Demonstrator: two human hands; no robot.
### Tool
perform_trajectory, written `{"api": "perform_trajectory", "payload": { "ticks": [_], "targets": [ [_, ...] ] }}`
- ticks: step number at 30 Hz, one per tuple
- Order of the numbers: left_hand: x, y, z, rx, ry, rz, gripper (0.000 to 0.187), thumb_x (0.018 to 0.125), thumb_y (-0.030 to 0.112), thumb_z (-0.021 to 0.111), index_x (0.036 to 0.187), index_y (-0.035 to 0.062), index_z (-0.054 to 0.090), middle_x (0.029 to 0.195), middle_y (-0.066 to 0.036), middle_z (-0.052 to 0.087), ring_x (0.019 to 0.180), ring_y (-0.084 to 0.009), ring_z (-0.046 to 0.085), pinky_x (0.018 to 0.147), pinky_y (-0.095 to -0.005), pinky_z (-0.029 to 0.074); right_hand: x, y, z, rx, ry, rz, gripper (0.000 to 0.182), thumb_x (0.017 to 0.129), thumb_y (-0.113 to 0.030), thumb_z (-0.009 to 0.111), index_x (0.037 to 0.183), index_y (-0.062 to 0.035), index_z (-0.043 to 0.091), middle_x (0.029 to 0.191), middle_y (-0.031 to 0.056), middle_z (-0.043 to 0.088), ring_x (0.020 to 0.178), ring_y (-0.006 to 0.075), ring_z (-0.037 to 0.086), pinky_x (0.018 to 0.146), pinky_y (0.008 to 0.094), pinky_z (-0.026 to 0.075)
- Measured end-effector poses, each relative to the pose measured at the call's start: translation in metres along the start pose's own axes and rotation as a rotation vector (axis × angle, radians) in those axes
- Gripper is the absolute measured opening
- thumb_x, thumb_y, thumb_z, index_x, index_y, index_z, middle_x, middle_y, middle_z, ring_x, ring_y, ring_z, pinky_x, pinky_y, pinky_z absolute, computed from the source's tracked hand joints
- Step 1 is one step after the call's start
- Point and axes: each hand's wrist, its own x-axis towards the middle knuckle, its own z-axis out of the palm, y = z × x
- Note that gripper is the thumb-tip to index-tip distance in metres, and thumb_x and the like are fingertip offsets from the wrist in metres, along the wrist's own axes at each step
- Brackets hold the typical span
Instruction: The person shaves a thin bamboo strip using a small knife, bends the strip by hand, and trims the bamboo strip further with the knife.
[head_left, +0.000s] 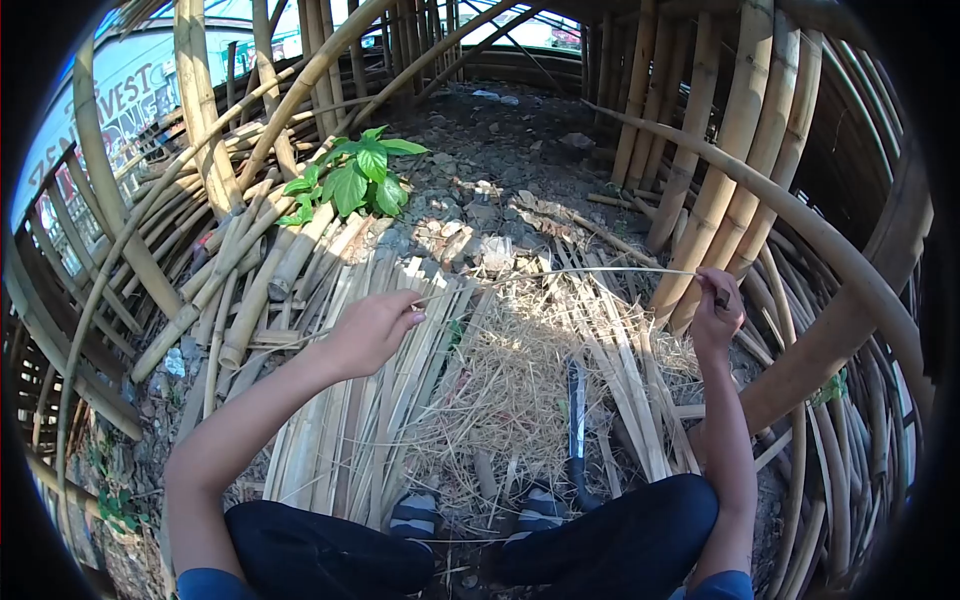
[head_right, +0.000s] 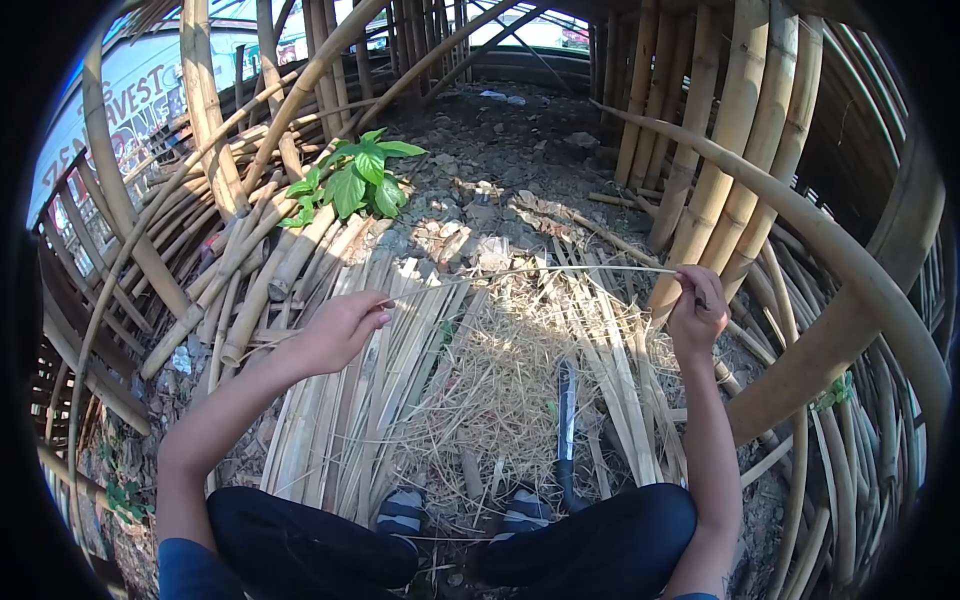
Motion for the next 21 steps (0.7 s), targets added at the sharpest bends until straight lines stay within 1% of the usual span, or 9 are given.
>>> {"api": "perform_trajectory", "payload": {
  "ticks": [2, 4, 7, 8, 10, 14, 16, 20, 21],
  "targets": [
    [-0.006, 0.004, 0.011, -0.105, -0.043, -0.048, 0.025, 0.094, 0.021, 0.054, 0.107, 0.0002, 0.060, 0.083, -0.018, 0.064, 0.079, -0.0350, 0.064, 0.071, -0.0423, 0.049, -0.005, 0.017, 0.000, 0.114, 0.048, 0.033, 0.014, 0.084, 0.012, 0.060, 0.092, 0.0019, 0.067, 0.092, 0.0087, 0.065, 0.083, 0.0140, 0.063, 0.073, 0.0252, 0.051],
    [-0.013, 0.006, 0.021, -0.004, 0.147, 0.101, 0.021, 0.095, 0.018, 0.052, 0.098, 0.0009, 0.063, 0.079, -0.020, 0.063, 0.074, -0.0375, 0.062, 0.067, -0.0418, 0.049, -0.007, 0.022, 0.002, 0.088, 0.001, 0.038, 0.014, 0.086, 0.007, 0.062, 0.098, 0.0019, 0.066, 0.095, 0.0081, 0.065, 0.085, 0.0137, 0.061, 0.074, 0.0249, 0.050],
    [-0.018, 0.006, 0.031, -0.047, 0.206, -0.050, 0.022, 0.096, 0.020, 0.051, 0.098, 0.0009, 0.063, 0.077, -0.020, 0.062, 0.073, -0.0395, 0.060, 0.065, -0.0412, 0.047, -0.002, 0.023, 0.011, 0.109, 0.083, 0.744, 0.034, 0.085, -0.019, 0.073, 0.108, 0.0035, 0.061, 0.091, 0.0059, 0.064, 0.075, 0.0117, 0.057, 0.065, 0.0261, 0.048],
    [-0.017, 0.006, 0.033, -0.046, 0.200, -0.056, 0.022, 0.096, 0.020, 0.051, 0.098, 0.0009, 0.063, 0.077, -0.020, 0.062, 0.073, -0.0395, 0.060, 0.065, -0.0412, 0.047, -0.001, 0.027, 0.013, 0.109, 0.078, 0.751, 0.034, 0.085, -0.019, 0.073, 0.108, 0.0035, 0.061, 0.091, 0.0059, 0.064, 0.075, 0.0117, 0.057, 0.065, 0.0261, 0.048],
    [-0.016, 0.009, 0.038, -0.041, 0.170, -0.201, 0.026, 0.099, 0.020, 0.047, 0.100, 0.0001, 0.064, 0.070, -0.018, 0.059, 0.065, -0.0331, 0.059, 0.061, -0.0391, 0.045, 0.003, 0.021, 0.015, 0.736, -0.161, 1.335, 0.044, 0.088, -0.032, 0.070, 0.106, 0.0059, 0.057, 0.080, 0.0045, 0.058, 0.065, 0.0106, 0.049, 0.058, 0.0275, 0.043],
    [-0.007, 0.033, 0.040, -0.216, 0.102, -0.251, 0.030, 0.101, 0.020, 0.043, 0.103, -0.0011, 0.063, 0.063, -0.010, 0.054, 0.058, -0.0193, 0.053, 0.057, -0.0344, 0.042, 0.013, -0.069, 0.042, 0.940, -0.144, 1.351, 0.045, 0.096, -0.043, 0.054, 0.097, 0.0021, 0.053, 0.071, 0.0014, 0.051, 0.057, 0.0100, 0.042, 0.056, 0.0249, 0.040],
    [-0.004, 0.042, 0.042, -0.501, -0.013, -0.262, 0.031, 0.103, 0.021, 0.039, 0.111, -0.0007, 0.060, 0.062, -0.002, 0.049, 0.056, -0.0089, 0.043, 0.053, -0.0284, 0.039, 0.013, -0.110, 0.051, 0.935, -0.349, 1.215, 0.037, 0.100, -0.036, 0.048, 0.092, 0.0004, 0.054, 0.077, 0.0029, 0.052, 0.065, 0.0111, 0.046, 0.058, 0.0245, 0.041],
    [-0.001, 0.057, 0.040, -0.845, -0.155, -0.277, 0.031, 0.103, 0.022, 0.037, 0.116, 0.0017, 0.056, 0.065, 0.003, 0.049, 0.054, -0.0063, 0.039, 0.051, -0.0227, 0.035, -0.019, -0.149, 0.073, 0.847, -0.724, 0.676, 0.032, 0.101, -0.030, 0.048, 0.087, -0.0030, 0.057, 0.071, 0.0010, 0.057, 0.062, 0.0073, 0.052, 0.057, 0.0253, 0.043],
    [-0.001, 0.061, 0.035, -0.928, -0.216, -0.299, 0.030, 0.104, 0.022, 0.037, 0.117, 0.0022, 0.055, 0.066, 0.002, 0.050, 0.054, -0.0056, 0.038, 0.050, -0.0213, 0.033, -0.025, -0.157, 0.077, 0.849, -0.723, 0.680, 0.032, 0.101, -0.030, 0.048, 0.087, -0.0030, 0.057, 0.071, 0.0010, 0.057, 0.062, 0.0073, 0.052, 0.057, 0.0253, 0.043]
  ]
}}
